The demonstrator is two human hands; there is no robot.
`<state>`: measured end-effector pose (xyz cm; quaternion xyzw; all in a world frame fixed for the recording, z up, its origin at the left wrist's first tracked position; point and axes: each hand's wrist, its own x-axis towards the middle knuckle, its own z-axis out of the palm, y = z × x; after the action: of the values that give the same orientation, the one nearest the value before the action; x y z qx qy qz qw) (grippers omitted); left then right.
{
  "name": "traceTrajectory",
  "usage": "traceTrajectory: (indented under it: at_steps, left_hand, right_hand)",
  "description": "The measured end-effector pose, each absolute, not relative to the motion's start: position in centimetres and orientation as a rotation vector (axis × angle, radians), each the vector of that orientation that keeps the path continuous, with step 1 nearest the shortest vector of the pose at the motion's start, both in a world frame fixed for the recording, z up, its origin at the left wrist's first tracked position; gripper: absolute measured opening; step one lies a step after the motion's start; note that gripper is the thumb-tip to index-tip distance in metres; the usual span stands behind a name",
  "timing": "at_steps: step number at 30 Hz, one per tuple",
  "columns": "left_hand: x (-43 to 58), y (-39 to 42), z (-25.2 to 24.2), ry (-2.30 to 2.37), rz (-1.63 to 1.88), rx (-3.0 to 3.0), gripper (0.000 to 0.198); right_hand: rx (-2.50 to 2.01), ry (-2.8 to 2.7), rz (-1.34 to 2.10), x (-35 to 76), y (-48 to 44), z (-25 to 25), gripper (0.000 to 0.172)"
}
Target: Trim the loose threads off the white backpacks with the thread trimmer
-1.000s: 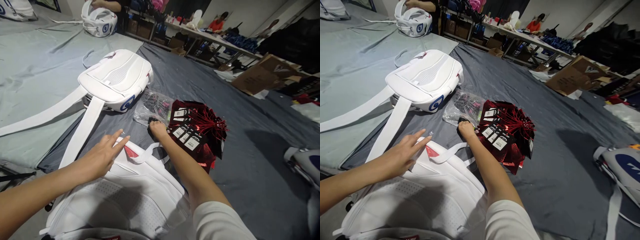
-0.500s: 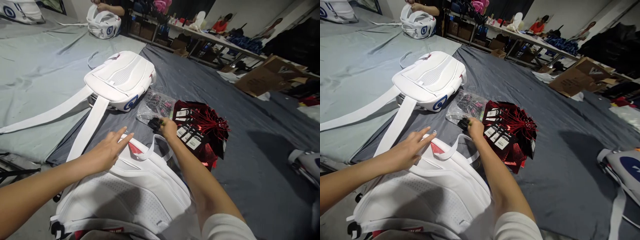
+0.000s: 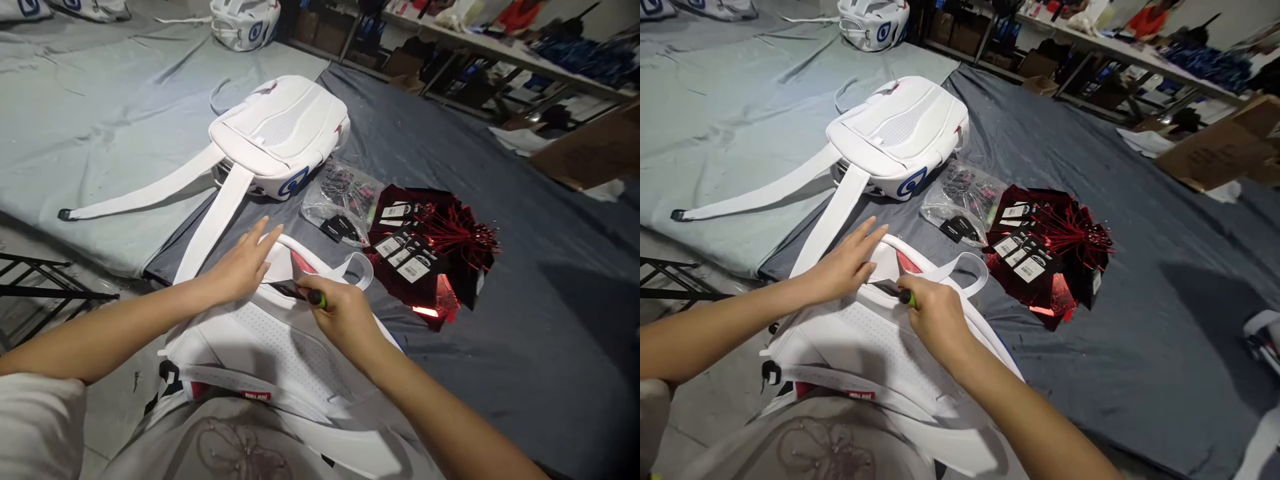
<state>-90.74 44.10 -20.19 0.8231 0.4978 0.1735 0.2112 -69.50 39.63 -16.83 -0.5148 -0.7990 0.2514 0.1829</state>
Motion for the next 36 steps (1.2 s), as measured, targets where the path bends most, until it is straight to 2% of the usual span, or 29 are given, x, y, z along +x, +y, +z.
traceTrajectory:
  at_steps: [2, 6, 11, 17, 20, 23, 27, 33, 36]
  left_hand:
    - [-91.5, 42.4, -20.0, 1.374, 0.656, 2.227, 0.061]
    - [-93.1, 39.4, -20.1, 1.337, 0.815, 2.166, 0.057]
    - [-94.2, 37.7, -21.8, 1.369, 0.853, 2.123, 0.053]
    - [-95.2, 36.5, -23.8, 1.445, 0.733, 2.286, 0.070]
    - [-95.4, 36.4, -23.9, 1.458, 0.717, 2.309, 0.075]
    - [-95.5, 36.5, -23.9, 1.446, 0.715, 2.316, 0.079]
    - [-95.6, 37.0, -24.3, 1.416, 0.748, 2.329, 0.082]
    - [-95.7, 37.4, -24.7, 1.424, 0.804, 2.283, 0.081]
    - [-95.8, 37.5, -24.5, 1.478, 0.746, 2.209, 0.079]
  right_hand:
    - [-1.569, -2.401, 0.707, -70.5, 39.3, -17.1, 0.031]
    - [-1.675, -2.687, 0.643, -72.4, 38.7, -16.7, 0.024]
    - [-1.590, -3.011, 0.318, -74.3, 39.0, -17.2, 0.024]
    - [-1.566, -3.127, 0.388, -74.9, 40.4, -16.8, 0.021]
    - [-1.674, -3.040, 0.177, -75.5, 40.1, -15.5, 0.027]
    - [-1.531, -3.038, 0.111, -76.4, 40.4, -14.9, 0.030]
    - [-1.353, -3.137, 0.235, -77.5, 41.9, -16.1, 0.025]
    - [-1.249, -3.196, 0.137, -77.2, 42.1, -16.5, 0.027]
    - [-1.486, -3.235, 0.126, -75.0, 40.5, -15.8, 0.027]
